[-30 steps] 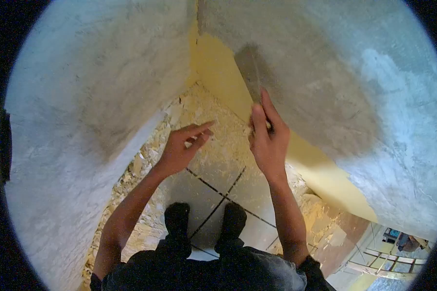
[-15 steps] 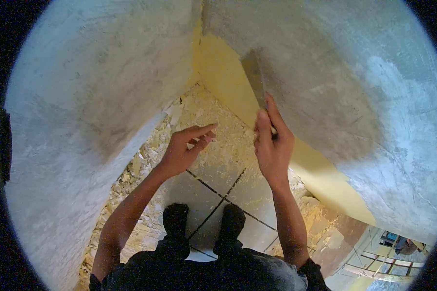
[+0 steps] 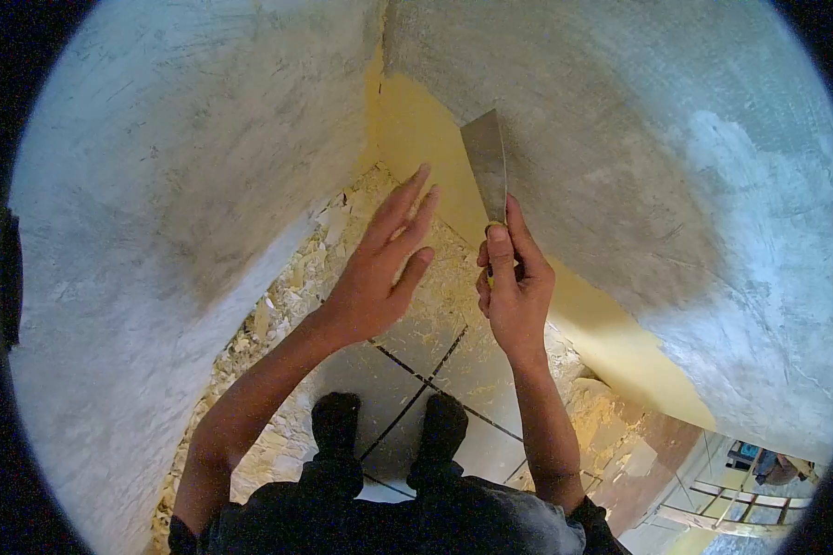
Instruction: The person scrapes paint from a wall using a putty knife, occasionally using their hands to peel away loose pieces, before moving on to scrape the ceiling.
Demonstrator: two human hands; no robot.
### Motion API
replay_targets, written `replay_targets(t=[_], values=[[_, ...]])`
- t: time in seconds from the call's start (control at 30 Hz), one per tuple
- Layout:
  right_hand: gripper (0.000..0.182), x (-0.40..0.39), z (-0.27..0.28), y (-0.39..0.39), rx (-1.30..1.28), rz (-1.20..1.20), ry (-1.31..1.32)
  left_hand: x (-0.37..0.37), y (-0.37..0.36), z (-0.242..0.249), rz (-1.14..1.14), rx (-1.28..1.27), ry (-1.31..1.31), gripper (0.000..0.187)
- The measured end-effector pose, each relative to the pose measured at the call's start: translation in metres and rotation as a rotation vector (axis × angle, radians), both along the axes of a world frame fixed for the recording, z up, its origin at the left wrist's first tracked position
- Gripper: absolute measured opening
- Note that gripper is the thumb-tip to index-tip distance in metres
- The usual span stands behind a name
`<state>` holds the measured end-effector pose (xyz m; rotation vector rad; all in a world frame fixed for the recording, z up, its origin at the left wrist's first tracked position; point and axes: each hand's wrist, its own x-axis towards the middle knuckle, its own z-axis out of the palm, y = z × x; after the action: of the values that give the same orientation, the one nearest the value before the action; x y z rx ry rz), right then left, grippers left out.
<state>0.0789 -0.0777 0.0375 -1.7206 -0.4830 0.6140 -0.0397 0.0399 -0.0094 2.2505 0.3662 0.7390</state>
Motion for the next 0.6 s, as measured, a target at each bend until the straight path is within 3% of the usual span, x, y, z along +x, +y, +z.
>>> replay_targets(t=[0.1, 0.17, 0.27, 0.6], values=[[0.048, -0.001, 0.0, -0.004, 0.005, -0.011, 0.026, 0.018, -0.004, 0.013, -0.129, -0.056, -0.044, 0.063], [0.047, 0.0, 0.0, -0.005, 0.013, -0.017, 0.029, 0.029, -0.005, 0.014, -0.187, -0.23, -0.14, 0.066], [0.045, 0.005, -0.002, -0.004, 0.001, -0.003, -0.025, 0.044, -0.006, 0.012, -0.272, -0.172, -0.121, 0.069], [0.041, 0.001, -0.007, 0.008, 0.021, 0.005, -0.217, 0.052, -0.01, 0.014, -0.209, -0.237, -0.148, 0.072]])
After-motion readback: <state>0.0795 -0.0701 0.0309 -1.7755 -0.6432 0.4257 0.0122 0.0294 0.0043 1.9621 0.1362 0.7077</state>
